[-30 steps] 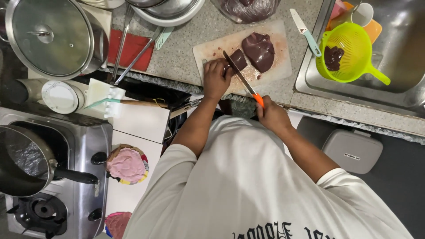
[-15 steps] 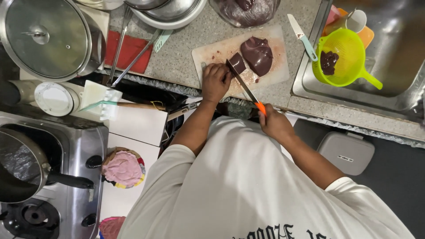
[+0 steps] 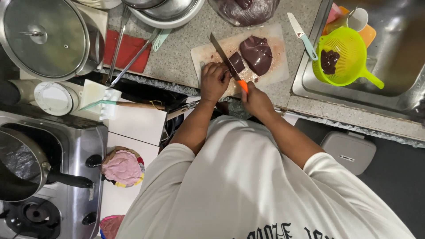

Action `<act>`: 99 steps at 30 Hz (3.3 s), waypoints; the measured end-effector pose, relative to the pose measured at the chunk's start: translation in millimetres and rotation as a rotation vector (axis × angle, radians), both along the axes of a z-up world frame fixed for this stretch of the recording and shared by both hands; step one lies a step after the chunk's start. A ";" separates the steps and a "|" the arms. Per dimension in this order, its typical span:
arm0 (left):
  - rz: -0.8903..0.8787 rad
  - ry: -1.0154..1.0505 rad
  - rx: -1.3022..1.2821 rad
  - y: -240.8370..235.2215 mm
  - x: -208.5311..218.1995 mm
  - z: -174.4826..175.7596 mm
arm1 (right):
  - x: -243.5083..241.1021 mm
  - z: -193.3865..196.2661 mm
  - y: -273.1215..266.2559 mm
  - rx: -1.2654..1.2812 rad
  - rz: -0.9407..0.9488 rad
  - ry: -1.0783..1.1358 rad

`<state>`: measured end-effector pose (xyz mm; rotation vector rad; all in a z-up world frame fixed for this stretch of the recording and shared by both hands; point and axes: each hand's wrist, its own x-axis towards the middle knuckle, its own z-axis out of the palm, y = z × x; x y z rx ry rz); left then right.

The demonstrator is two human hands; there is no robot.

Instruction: Slicing raw liver into smaller pieces on a cutting board in a kitchen.

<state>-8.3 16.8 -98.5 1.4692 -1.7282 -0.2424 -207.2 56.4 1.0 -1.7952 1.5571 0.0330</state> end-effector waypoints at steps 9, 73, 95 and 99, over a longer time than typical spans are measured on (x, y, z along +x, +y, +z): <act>0.016 -0.008 -0.010 0.9 1.7 -3.1 | -18.7 47.5 41.0 0.201 -0.007 0.210; -0.070 -0.431 0.953 -28.8 -49.4 53.6 | -157.9 -16.2 101.7 0.304 -0.401 -0.229; -0.175 -0.323 0.784 -27.4 -40.4 42.7 | -201.0 4.5 86.5 0.272 -0.397 -0.266; -0.290 -0.388 0.524 -39.3 -13.1 57.1 | -189.1 -16.8 102.1 0.257 -0.437 -0.421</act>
